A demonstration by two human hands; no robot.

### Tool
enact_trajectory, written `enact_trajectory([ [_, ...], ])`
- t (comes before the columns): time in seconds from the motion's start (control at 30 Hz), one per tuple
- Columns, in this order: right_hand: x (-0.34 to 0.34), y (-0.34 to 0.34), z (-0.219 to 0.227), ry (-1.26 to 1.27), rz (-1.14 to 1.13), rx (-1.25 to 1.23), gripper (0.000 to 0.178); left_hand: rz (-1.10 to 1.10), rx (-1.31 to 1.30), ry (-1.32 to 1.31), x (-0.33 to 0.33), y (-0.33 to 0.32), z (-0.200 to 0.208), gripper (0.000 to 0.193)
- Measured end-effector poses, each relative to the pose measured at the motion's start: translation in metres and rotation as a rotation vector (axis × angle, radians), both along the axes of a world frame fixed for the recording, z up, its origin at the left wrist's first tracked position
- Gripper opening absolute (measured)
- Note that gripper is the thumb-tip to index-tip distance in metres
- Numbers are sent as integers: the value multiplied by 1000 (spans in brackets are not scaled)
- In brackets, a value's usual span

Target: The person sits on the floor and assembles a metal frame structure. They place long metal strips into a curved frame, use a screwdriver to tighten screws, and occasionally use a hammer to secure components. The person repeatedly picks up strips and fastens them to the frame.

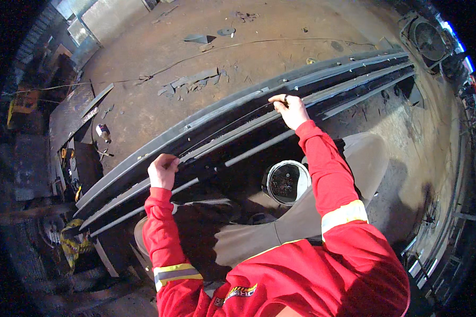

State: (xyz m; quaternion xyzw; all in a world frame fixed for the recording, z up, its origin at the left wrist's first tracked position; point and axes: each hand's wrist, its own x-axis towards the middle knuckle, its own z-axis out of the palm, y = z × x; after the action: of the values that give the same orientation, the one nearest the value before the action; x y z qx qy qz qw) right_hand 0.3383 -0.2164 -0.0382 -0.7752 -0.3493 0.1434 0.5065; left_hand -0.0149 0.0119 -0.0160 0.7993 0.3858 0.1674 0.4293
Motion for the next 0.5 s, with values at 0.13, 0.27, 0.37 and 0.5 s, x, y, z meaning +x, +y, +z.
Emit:
enact_trajectory([
  [0.13,0,6,0,153,-46,181,18,-47,66,-74,-2,2,1,14],
  [0.27,-2,9,7,305,-65,267,22,-20,-104,-37,-3,2,4,18],
  [0.37,2,5,6,298,-83,247,23,-33,-97,-60,1,0,4,19],
  [0.5,0,6,11,422,-109,361,28,-110,15,-41,5,-3,8,22],
])
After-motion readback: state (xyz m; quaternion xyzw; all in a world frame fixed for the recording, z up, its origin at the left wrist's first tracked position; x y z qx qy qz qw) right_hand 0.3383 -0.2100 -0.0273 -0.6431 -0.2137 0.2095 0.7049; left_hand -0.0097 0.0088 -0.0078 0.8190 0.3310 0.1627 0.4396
